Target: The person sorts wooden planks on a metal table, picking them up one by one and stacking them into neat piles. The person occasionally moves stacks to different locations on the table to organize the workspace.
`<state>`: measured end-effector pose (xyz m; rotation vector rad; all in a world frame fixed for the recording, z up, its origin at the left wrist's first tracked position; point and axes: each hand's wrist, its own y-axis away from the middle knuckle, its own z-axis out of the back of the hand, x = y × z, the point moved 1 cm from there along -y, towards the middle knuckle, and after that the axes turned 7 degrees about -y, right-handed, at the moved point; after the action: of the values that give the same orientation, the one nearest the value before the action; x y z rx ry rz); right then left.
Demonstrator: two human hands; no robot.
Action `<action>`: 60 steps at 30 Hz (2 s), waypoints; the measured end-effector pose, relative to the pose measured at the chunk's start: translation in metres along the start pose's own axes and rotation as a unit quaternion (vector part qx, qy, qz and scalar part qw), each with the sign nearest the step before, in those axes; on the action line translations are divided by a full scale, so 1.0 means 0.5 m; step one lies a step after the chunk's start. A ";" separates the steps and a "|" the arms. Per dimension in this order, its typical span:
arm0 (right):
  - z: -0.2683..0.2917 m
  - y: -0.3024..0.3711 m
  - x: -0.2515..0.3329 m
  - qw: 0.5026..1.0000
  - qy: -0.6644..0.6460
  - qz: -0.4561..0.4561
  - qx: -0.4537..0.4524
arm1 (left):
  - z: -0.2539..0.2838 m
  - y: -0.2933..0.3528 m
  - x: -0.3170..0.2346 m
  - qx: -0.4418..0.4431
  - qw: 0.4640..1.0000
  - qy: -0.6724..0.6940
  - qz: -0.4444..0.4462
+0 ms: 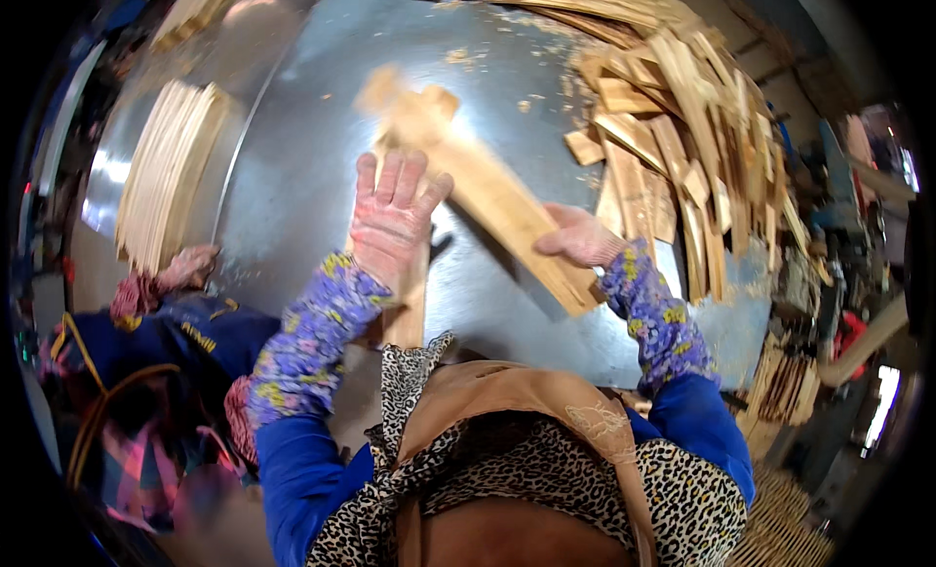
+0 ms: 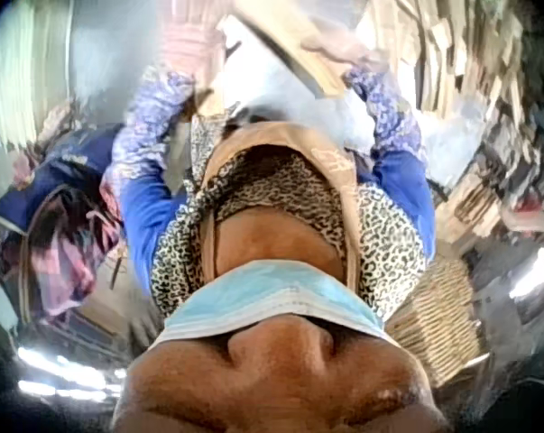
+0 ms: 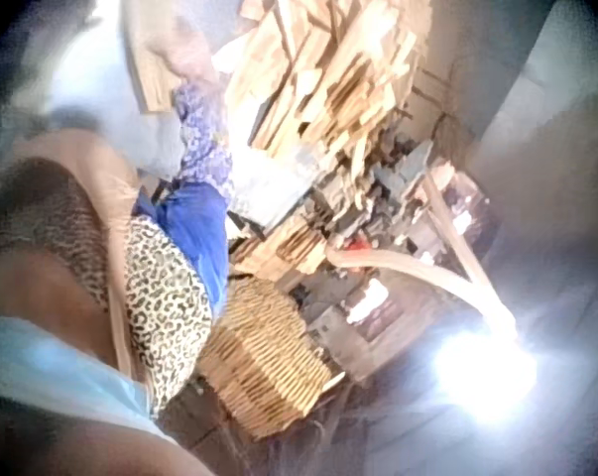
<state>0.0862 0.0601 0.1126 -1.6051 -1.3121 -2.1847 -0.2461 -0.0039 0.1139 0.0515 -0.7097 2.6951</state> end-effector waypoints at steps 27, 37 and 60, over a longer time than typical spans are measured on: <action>0.290 0.044 -0.185 0.951 -0.031 0.275 -0.140 | -0.312 -0.091 -0.487 0.409 0.696 0.502 0.310; 1.143 -0.018 0.189 0.792 0.385 -0.095 -0.464 | -0.294 -0.120 -0.759 0.369 0.899 0.234 -0.041; 0.465 0.450 -0.445 0.835 0.525 -0.163 -0.010 | -0.268 0.150 -0.249 0.201 0.910 0.256 0.257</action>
<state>0.4721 0.0024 0.0678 0.0190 -1.1686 -2.5688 -0.1481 -0.0406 -0.0539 -0.8176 0.0127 3.0833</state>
